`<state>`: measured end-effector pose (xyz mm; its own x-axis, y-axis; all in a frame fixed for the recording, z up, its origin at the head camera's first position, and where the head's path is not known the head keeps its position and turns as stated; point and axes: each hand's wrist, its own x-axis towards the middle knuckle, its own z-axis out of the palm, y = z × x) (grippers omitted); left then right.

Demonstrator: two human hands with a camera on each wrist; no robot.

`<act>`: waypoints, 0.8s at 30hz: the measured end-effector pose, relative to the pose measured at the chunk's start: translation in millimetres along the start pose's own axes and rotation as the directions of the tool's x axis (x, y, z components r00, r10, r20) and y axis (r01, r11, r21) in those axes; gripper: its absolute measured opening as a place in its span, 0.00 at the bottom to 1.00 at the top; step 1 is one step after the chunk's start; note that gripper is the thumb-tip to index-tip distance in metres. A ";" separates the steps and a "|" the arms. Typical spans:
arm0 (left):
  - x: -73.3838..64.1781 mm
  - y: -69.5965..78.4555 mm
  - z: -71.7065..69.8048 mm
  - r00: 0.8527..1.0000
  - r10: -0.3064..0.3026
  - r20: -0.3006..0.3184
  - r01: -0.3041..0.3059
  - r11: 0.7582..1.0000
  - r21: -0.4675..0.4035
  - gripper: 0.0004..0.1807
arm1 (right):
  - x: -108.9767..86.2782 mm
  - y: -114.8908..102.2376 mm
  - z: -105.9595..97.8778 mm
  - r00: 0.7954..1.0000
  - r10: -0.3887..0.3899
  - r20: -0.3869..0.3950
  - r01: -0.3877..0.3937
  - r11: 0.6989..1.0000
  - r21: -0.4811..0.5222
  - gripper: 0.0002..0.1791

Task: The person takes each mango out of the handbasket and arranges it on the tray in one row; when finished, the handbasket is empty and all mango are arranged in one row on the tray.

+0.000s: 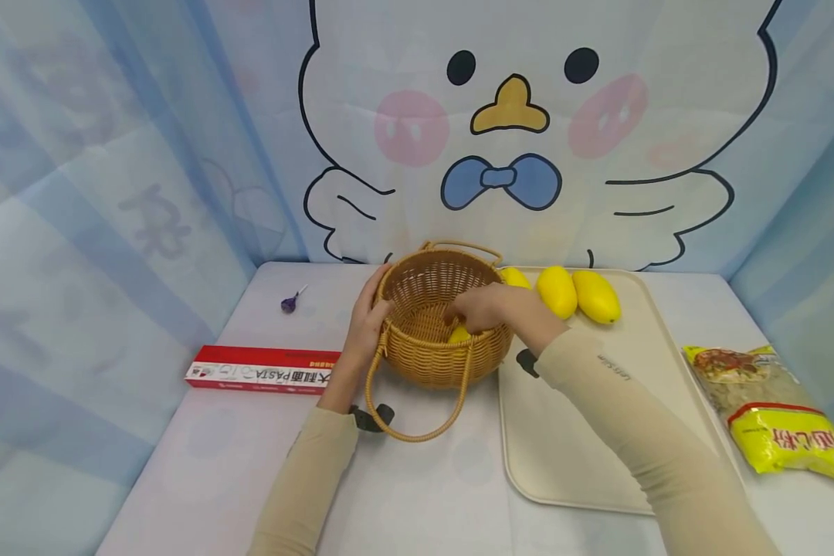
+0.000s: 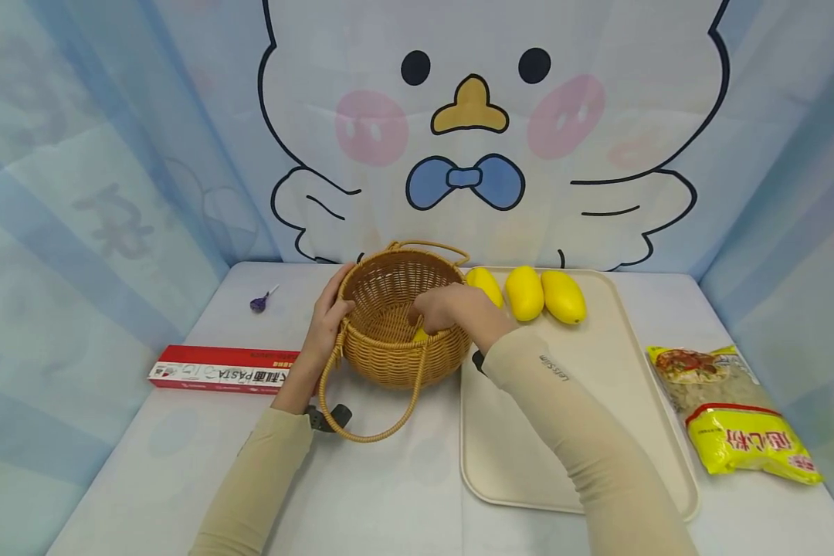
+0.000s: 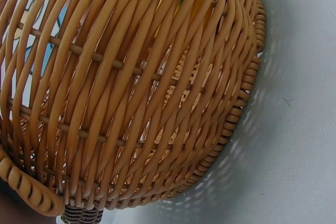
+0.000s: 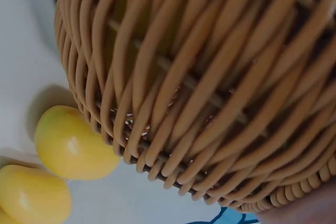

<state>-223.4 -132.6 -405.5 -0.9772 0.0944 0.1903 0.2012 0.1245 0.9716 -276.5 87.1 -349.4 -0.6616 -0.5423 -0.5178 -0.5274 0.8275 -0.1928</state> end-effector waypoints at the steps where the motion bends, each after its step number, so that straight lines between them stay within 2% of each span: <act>1: 0.0 0.0 0.1 1.000 -0.001 0.001 0.001 1.000 0.002 0.35 | 0.2 -0.4 0.2 1.000 0.009 0.004 -0.009 1.000 -0.008 0.27; 14: -0.6 2.0 0.4 1.000 0.009 0.002 -0.010 1.000 0.013 0.36 | 9.3 -0.2 5.8 0.999 0.010 -0.048 -0.009 1.000 0.021 0.29; 20: -1.0 2.4 0.1 1.000 0.010 0.001 -0.010 1.000 -0.002 0.35 | 12.2 -0.3 5.4 0.991 -0.084 -0.107 0.084 0.996 -0.002 0.29; 24: -1.2 1.6 -0.9 1.000 0.014 0.003 -0.014 1.000 0.000 0.35 | 11.5 -0.9 4.8 0.982 -0.113 -0.148 0.114 0.994 -0.003 0.30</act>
<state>-222.1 -133.3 -404.1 -0.9740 0.0990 0.2036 0.2150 0.1231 0.9688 -281.1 80.8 -359.2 -0.6695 -0.6479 -0.3633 -0.6010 0.7599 -0.2477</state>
